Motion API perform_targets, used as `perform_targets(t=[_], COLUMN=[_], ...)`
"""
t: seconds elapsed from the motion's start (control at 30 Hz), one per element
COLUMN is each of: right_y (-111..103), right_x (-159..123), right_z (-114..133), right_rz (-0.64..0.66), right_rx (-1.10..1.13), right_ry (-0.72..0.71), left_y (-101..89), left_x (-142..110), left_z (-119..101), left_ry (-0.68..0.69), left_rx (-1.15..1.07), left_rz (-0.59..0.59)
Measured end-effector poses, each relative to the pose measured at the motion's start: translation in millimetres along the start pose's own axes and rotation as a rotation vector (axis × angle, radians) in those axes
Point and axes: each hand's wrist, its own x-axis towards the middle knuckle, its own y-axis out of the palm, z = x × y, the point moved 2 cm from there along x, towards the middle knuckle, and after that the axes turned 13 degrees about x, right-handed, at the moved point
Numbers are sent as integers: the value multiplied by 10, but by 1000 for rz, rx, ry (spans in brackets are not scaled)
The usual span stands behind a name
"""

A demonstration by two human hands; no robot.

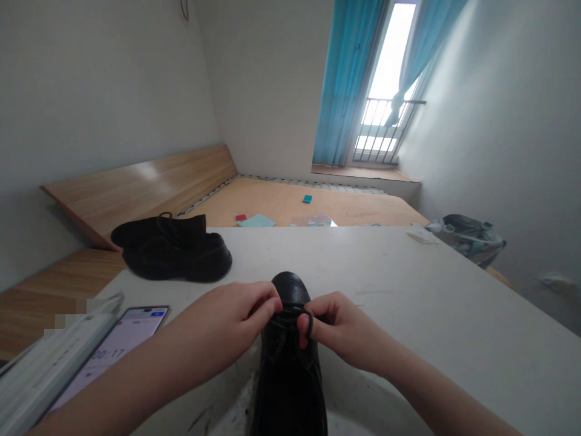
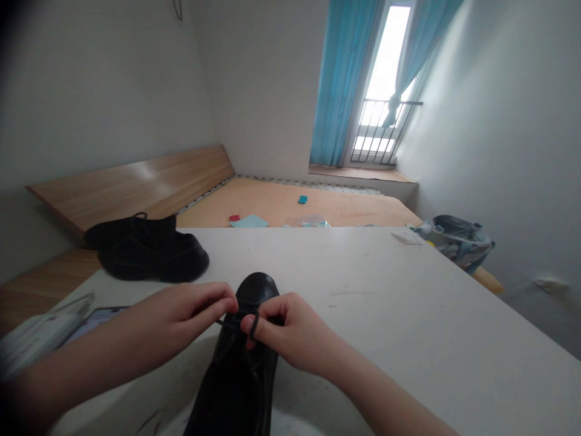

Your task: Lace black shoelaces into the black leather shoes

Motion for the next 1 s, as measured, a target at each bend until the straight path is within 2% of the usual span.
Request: perform_targets(t=[0.07, 0.13, 0.27, 0.37, 0.47, 0.5, 0.63, 0.77, 0.87, 0.93, 1.0], right_y=[0, -3, -15, -14, -11, -10, -5, -22, -63, -86, -88], right_x=[1, 2, 7, 6, 2, 0, 2, 7, 3, -5, -15], right_z=[-3, -9, -12, -2, 6, 6, -13, -15, -4, 0, 4], right_rz=[-5, -10, -37, -42, -50, -55, -69, -83, -76, -56, -24], right_rx=[3, -3, -45, -47, -51, -51, -34, -77, -110, -98, -49], right_ry=[1, 5, 3, 9, 3, -1, -1, 49, 92, 111, 117], left_y=[-28, -58, -128, -84, 91, 157, 393, 580, 626, 584, 502], left_x=[5, -3, -14, 20, 54, 55, -4, -71, -95, -107, -115], left_z=[-39, -66, -16, 80, 137, 135, 55, 10, -2, -22, -53], left_ry=[4, 28, 69, 123, 110, 96, 43, -147, -261, -264, -183], left_rx=[269, 432, 520, 314, -82, -214, -589, -836, -997, -1019, -931], left_rz=[-8, 16, 35, 73, 186, 179, 31, -49, -61, -54, -65])
